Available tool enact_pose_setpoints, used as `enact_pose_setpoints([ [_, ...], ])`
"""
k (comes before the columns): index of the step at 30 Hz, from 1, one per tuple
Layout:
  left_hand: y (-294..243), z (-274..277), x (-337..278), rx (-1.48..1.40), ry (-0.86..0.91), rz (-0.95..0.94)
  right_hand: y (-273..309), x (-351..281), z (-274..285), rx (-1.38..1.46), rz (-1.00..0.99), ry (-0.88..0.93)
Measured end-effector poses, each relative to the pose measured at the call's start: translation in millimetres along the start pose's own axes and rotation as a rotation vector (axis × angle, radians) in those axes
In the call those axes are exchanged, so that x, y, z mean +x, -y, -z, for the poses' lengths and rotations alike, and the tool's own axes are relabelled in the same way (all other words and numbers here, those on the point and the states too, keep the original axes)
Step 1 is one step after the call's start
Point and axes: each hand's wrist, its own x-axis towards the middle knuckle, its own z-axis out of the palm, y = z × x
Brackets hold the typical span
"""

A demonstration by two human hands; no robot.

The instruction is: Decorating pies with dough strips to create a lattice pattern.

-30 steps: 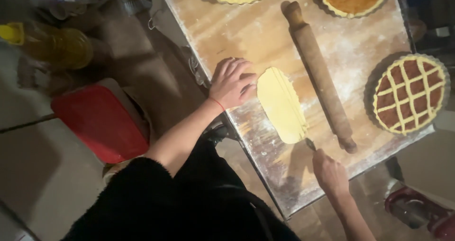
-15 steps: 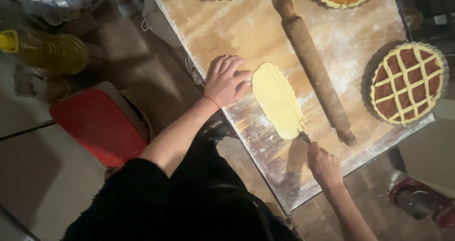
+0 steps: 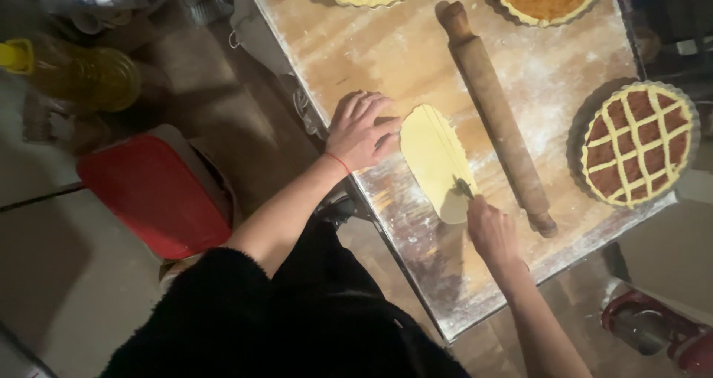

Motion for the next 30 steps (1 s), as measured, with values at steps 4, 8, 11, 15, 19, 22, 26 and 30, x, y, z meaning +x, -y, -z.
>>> enact_pose_setpoints([
  [4, 0.4, -3.7, -2.0, -0.019, 0.011, 0.016, 14.4, 12.0, 10.4, -0.002, 0.015, 0.016],
  [8, -1.2, -1.4, -1.7, -0.01, 0.034, 0.039, 39.6, 28.0, 35.3, -0.067, -0.003, 0.04],
  [11, -0.2, -3.4, -2.6, -0.017, 0.041, 0.055, 41.3, 38.0, 35.2, -0.111, -0.001, 0.04],
  [15, -1.0, -2.6, -2.1, -0.021, 0.042, 0.054, 39.6, 51.9, 30.2, -0.095, 0.083, -0.009],
  [19, -2.0, 0.0, -1.4, -0.018, 0.056, 0.047, 45.7, 72.5, 28.1, -0.098, 0.109, -0.014],
  [22, -3.1, 3.2, -0.3, -0.031, 0.063, 0.048, 56.7, 89.2, 32.4, -0.121, 0.128, -0.041],
  [26, -1.9, -1.0, -1.5, -0.043, 0.073, 0.06, 65.0, 120.0, 26.7, -0.094, 0.162, -0.078],
  [30, 0.0, -3.2, -1.7, -0.041, 0.069, 0.049, 80.8, 160.6, 27.9, -0.075, 0.177, -0.104],
])
